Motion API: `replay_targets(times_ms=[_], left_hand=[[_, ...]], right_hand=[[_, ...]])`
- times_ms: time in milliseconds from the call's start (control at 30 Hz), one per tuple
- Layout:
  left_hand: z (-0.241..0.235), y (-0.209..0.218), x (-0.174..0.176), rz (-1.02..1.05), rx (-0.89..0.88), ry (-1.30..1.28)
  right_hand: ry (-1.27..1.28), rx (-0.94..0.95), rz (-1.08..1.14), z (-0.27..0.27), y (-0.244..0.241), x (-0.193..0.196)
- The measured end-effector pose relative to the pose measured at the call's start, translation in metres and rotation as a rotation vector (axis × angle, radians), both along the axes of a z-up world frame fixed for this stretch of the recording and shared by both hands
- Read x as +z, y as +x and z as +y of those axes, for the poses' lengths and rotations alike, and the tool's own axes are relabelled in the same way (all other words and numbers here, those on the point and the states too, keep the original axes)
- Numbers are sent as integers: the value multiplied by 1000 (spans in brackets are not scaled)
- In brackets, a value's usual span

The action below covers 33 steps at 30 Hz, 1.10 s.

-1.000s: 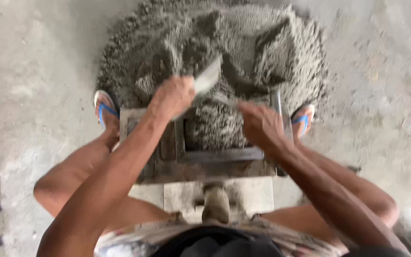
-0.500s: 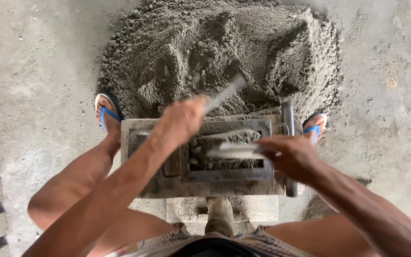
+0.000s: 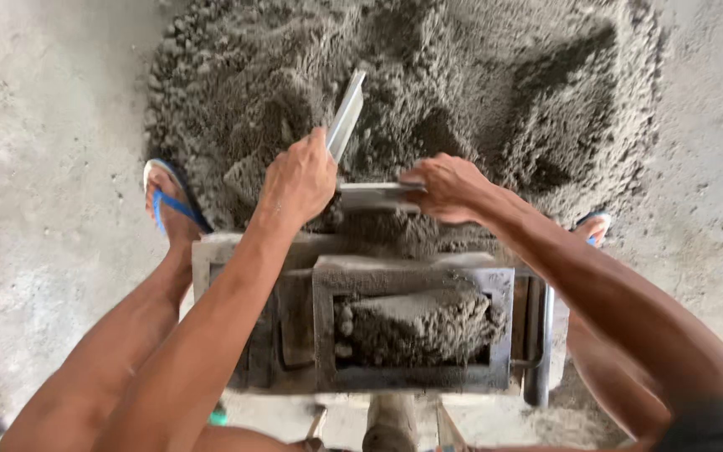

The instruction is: The person scoops wet concrete into a rectangular metal mold, levels the surface with a straight edge, and then flips the mold to release a formed brick. They stack the finished bricks next to a pile of others and repeat the process.

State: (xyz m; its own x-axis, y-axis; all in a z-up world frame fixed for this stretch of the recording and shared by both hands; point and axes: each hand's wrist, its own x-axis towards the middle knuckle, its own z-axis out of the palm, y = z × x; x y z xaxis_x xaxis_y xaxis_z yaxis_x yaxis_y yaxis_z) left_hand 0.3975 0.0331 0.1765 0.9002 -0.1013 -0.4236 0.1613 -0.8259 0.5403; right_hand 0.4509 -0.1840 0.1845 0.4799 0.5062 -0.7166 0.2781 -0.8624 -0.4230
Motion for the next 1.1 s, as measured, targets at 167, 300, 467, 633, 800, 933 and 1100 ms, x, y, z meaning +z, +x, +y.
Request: replay_targets(times_ms=[167, 300, 467, 633, 800, 933, 1100], left_hand=[[-2, -12, 1, 56, 29, -1], [4, -16, -6, 27, 64, -45], [16, -24, 28, 75, 138, -25], [17, -56, 65, 37, 214, -27], [-16, -108, 127, 68, 290, 1], [-46, -149, 118, 76, 204, 61], [-68, -189, 104, 154, 113, 125]], right_hand=[[-97, -110, 163, -32, -4, 40], [-79, -90, 164, -39, 5, 12], [1, 27, 251, 4, 6, -8], [5, 101, 190, 9, -10, 38], [66, 112, -171, -6, -55, 106], [143, 109, -371, -25, -121, 116], [238, 160, -604, -47, -172, 95]])
